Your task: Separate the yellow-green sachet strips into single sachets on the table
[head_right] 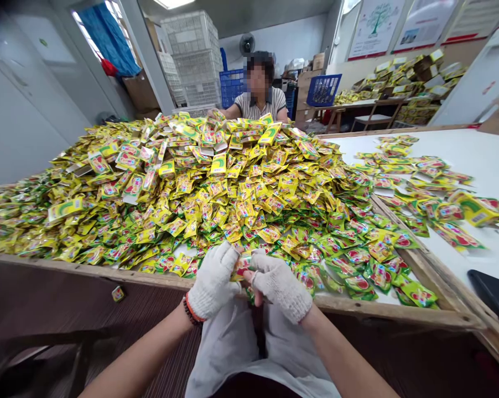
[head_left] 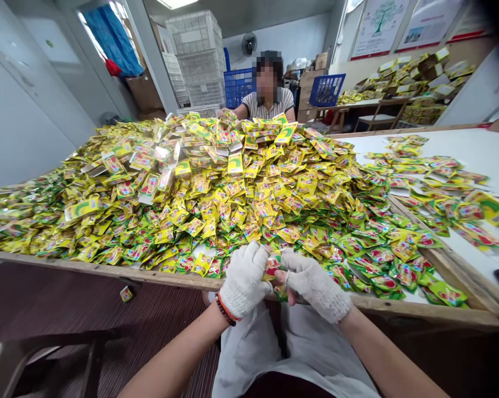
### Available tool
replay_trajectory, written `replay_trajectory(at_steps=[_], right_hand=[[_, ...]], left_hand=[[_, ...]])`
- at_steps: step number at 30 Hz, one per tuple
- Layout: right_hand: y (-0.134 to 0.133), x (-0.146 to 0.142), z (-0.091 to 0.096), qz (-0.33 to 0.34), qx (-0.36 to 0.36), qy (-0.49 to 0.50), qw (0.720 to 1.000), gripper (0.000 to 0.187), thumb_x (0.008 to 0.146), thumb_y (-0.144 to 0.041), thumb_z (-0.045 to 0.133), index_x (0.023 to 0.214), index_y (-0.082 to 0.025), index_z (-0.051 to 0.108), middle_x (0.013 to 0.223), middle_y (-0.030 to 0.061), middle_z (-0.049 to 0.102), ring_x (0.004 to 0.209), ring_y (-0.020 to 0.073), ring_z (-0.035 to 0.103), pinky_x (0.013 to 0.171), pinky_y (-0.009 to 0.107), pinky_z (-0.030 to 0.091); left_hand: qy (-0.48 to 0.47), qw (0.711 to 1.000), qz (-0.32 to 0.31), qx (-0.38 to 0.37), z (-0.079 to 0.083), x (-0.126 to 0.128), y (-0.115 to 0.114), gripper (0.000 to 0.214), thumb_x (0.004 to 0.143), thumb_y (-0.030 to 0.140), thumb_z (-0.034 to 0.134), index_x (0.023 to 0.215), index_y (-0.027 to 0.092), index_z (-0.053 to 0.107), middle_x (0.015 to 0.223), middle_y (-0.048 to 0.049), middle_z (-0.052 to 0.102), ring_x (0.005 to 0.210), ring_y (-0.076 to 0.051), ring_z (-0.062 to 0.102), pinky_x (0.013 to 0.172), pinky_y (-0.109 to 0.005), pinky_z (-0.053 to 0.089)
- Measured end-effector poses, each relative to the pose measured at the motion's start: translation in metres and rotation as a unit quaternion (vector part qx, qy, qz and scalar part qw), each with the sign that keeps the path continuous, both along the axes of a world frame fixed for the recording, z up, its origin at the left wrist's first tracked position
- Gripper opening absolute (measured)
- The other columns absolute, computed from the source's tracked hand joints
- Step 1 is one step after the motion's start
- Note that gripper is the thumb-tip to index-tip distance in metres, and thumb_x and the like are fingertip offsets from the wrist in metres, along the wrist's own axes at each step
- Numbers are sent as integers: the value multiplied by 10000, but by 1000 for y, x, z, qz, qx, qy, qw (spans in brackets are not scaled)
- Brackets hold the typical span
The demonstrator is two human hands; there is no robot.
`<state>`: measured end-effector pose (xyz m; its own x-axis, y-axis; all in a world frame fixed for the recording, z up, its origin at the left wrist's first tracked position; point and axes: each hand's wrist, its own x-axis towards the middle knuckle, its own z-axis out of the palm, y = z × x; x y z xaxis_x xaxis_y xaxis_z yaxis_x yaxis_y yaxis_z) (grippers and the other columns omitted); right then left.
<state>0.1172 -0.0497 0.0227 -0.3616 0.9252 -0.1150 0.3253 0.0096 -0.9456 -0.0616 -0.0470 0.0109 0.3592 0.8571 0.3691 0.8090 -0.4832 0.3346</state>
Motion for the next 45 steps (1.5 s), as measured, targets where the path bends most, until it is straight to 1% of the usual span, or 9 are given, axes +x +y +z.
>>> replay_trajectory(at_steps=[8,13,18,21,25,29,33,38,45], right_hand=[[9,9,-8,-96,114,-52,988,191,768,-372,581,699,-195,598,587,-5,603,569,138,544,549,244,415],[21,42,0,-159,141,30,977,235,700,-363,680,573,-196,574,613,-10,590,580,125,512,546,241,411],[35,91,7,-340,127,320,875,255,776,-443,608,942,-250,613,904,17,651,598,91,542,585,243,461],[34,90,0,-317,89,256,909,273,755,-407,655,966,-236,632,856,14,654,557,93,536,530,236,443],[30,69,-15,-157,111,-78,978,221,825,-381,557,847,-200,681,622,5,619,586,151,564,563,266,438],[19,64,-20,-28,223,-262,939,208,830,-332,542,878,-202,697,887,56,681,854,201,611,776,304,454],[0,73,-23,84,247,-351,899,443,684,-314,698,1110,-204,655,1072,96,644,967,254,584,832,342,448],[-6,77,-22,81,282,-351,889,186,799,-169,527,866,-208,696,856,73,665,831,221,592,793,343,442],[10,61,-15,-96,262,-190,941,193,863,-243,445,858,-219,637,816,43,671,760,186,612,704,293,472]], left_hand=[[-278,912,-54,-296,1,-20,20,372,785,483,635,905,132,609,810,-33,603,756,-164,556,680,-267,445],[-334,894,-84,-287,5,-13,26,436,790,501,619,1041,151,552,903,-34,604,766,-141,554,657,-241,429],[-242,950,-24,-196,8,-7,23,318,851,481,537,930,175,578,799,-10,578,709,-128,514,644,-244,390],[-100,985,-24,-138,0,6,13,275,817,456,590,785,183,570,783,-13,548,742,-149,495,662,-264,357],[-46,990,-49,-121,-9,23,7,237,729,365,699,783,189,550,871,-20,531,788,-160,477,660,-266,332],[-195,960,-30,-198,-11,13,14,173,793,291,613,742,180,491,709,31,459,664,-108,407,612,-232,320],[-390,871,10,-298,-15,-4,21,262,755,320,655,936,176,532,643,71,353,569,-74,343,546,-198,305],[-473,816,36,-331,-27,-3,21,381,700,389,711,952,155,549,602,77,374,520,-59,338,503,-190,278],[-415,860,42,-294,-28,10,21,221,778,349,613,860,177,500,569,82,381,493,-66,353,502,-193,301]])
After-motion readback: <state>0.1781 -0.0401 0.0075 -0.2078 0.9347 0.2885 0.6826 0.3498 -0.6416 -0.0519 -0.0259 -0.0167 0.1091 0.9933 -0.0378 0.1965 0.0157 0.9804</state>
